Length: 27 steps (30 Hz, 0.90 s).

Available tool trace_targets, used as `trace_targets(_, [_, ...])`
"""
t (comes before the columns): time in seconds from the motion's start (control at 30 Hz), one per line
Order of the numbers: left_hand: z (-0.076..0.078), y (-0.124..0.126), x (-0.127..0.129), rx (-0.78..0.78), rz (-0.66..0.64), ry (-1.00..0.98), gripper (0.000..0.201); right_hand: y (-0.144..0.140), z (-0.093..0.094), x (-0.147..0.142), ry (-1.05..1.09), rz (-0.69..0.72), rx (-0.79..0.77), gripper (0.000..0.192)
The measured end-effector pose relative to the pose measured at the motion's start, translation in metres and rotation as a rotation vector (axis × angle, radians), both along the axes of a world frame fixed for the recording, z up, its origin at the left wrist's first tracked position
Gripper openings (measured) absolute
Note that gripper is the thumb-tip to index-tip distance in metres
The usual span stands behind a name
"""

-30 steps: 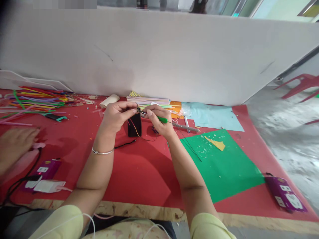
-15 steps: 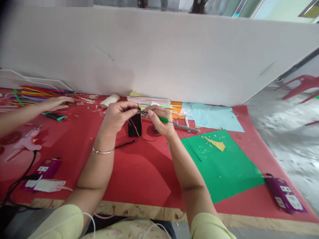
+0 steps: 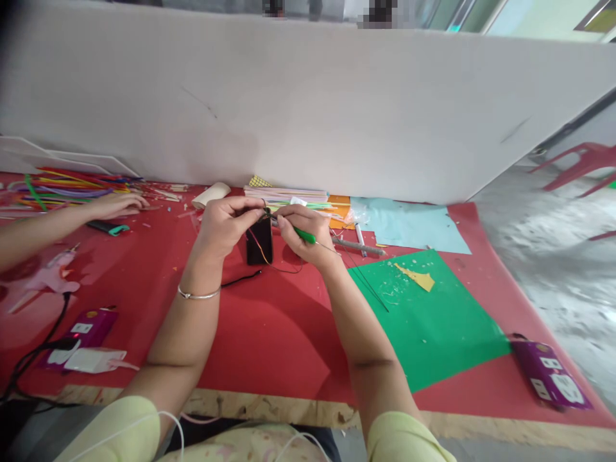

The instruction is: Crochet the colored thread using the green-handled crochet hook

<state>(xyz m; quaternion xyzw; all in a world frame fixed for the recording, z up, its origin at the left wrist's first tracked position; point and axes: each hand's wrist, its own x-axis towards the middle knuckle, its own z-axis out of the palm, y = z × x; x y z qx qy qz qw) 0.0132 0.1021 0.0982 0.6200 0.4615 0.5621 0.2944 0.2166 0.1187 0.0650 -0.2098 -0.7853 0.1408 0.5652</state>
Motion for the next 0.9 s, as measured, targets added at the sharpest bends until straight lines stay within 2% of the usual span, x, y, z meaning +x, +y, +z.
trace_targets(0.2, [-0.0062,0.0055,-0.0014,-0.008,-0.030,-0.025,0.027,-0.0002,-0.0024,-0.0025,-0.045,-0.108,0.118,0.024])
trace_targets(0.33, [-0.0083,0.0082,-0.0021,0.003,-0.019,-0.049,0.026,-0.0004,-0.0041,-0.0043,-0.043,-0.129,0.183,0.019])
trace_targets(0.6, [-0.0053,0.0059,-0.0009,-0.023,-0.016,-0.089,0.028,-0.0013,-0.0040,-0.0057,-0.038,-0.146,0.199,0.018])
trace_targets(0.9, [-0.0095,0.0078,-0.0004,-0.032,-0.032,-0.106,0.029,0.0019,-0.0078,-0.0056,-0.109,-0.174,0.241,0.016])
